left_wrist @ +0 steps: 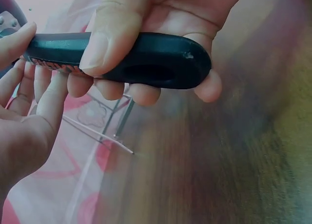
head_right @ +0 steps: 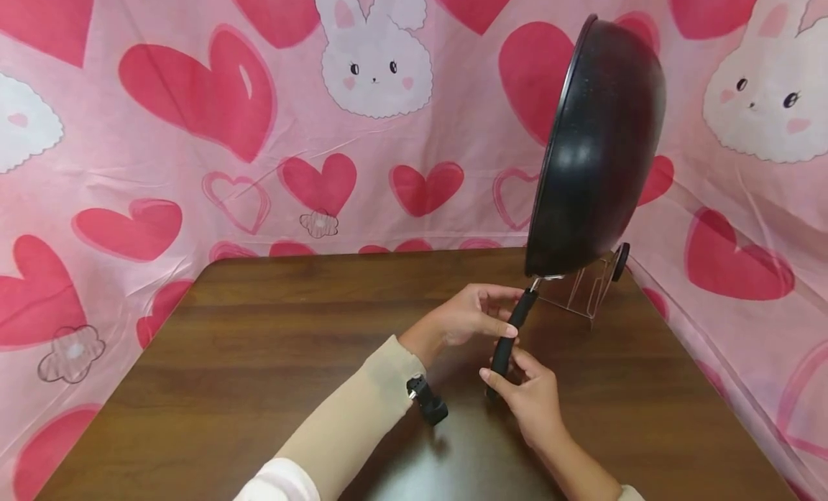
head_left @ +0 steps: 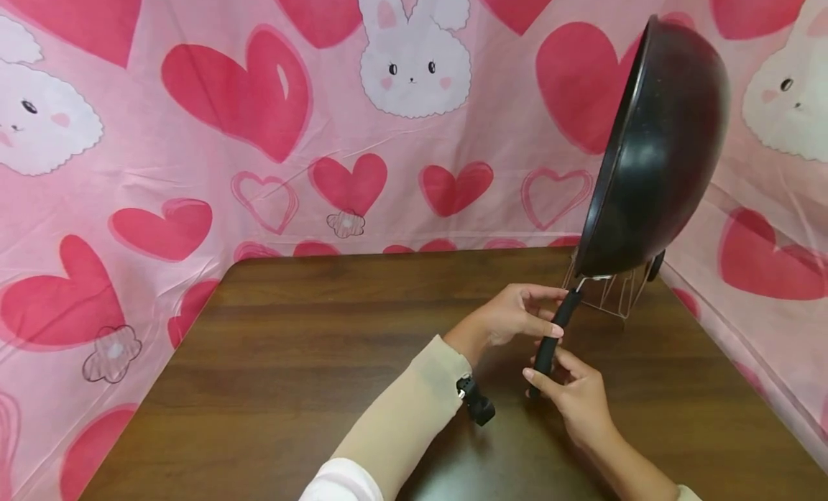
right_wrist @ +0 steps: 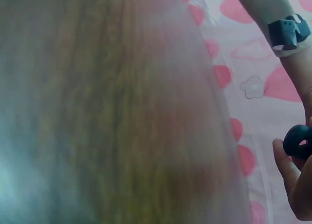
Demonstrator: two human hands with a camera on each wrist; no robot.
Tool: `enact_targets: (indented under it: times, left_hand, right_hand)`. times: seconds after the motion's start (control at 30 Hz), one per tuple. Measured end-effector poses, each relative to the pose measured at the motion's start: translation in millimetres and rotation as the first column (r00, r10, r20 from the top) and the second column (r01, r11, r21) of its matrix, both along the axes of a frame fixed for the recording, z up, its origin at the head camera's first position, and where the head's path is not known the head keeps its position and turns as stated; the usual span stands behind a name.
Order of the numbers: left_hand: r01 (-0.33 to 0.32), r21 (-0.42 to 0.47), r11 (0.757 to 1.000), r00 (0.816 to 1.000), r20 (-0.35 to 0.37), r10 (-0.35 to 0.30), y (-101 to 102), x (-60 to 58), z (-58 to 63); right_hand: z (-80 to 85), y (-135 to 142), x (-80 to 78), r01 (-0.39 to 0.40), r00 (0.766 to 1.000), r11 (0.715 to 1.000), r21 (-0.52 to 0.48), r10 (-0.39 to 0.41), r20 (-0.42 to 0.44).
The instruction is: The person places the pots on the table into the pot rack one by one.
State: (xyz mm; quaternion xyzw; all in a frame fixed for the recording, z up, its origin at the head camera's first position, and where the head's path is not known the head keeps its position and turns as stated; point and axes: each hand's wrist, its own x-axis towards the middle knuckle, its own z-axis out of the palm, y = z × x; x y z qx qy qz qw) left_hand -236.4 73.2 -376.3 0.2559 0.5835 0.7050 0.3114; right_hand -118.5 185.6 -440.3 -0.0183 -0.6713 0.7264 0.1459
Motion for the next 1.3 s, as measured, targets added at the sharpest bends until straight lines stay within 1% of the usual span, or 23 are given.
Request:
enact_targets:
  times: [0.07,0.23,0.37,0.53,0.67,0.83,0.93,1.03,1.17,1.3]
  left_hand:
    - [0.021,-0.011,1.0,0.999,0.027,-0.021,4.2,-2.5,-1.8]
    - [0.043,-0.01,0.999,0.996,0.082,-0.042,12.6,-5.7,-5.6]
    - [0.032,-0.011,0.999,0.993,0.118,-0.03,16.6,-8.4,-8.4]
    - [0.015,-0.01,1.0,0.987,0.158,-0.013,21.5,-12.0,-18.3]
    - [0.002,-0.027,1.0,0.983,0.185,0.003,24.1,-13.2,-27.1]
    - [0.001,-0.057,0.998,0.98,0.198,0.01,24.3,-13.9,-34.9]
    - [0.007,-0.072,0.997,0.98,0.198,0.008,23.2,-15.6,-38.5]
    - [0.001,-0.085,0.996,0.979,0.205,0.017,21.6,-17.8,-42.1]
    - [-0.011,-0.113,0.994,0.975,0.221,0.035,18.9,-20.8,-48.8]
    - [-0.025,-0.12,0.992,0.969,0.243,0.054,17.5,-22.1,-55.4]
  right_hand:
    - [-1.3,1.8,-0.2,0.014,1.0,1.0,-0.02,-0.014,0.013]
    - [-2.9,5.4,-0.5,0.042,0.997,0.998,-0.039,-0.04,0.062]
    - [-1.7,7.4,-1.7,0.034,0.994,0.998,-0.054,-0.028,0.104]
    - [-1.3,8.8,-2.1,0.02,0.984,0.996,-0.086,-0.004,0.176]
    - [-3.2,8.7,-2.5,0.016,0.975,0.994,-0.111,0.009,0.221]
    - [-6.7,9.6,-3.8,0.016,0.965,0.995,-0.101,0.011,0.263]
    - [-9.4,11.1,-5.0,-0.005,0.959,0.996,-0.09,0.03,0.281]
    - [-11.0,11.6,-6.3,-0.026,0.954,0.995,-0.098,0.054,0.295]
    - [-12.6,9.7,-8.3,-0.045,0.941,0.99,-0.137,0.088,0.326]
    - [-14.8,8.8,-10.4,-0.073,0.929,0.985,-0.158,0.125,0.348]
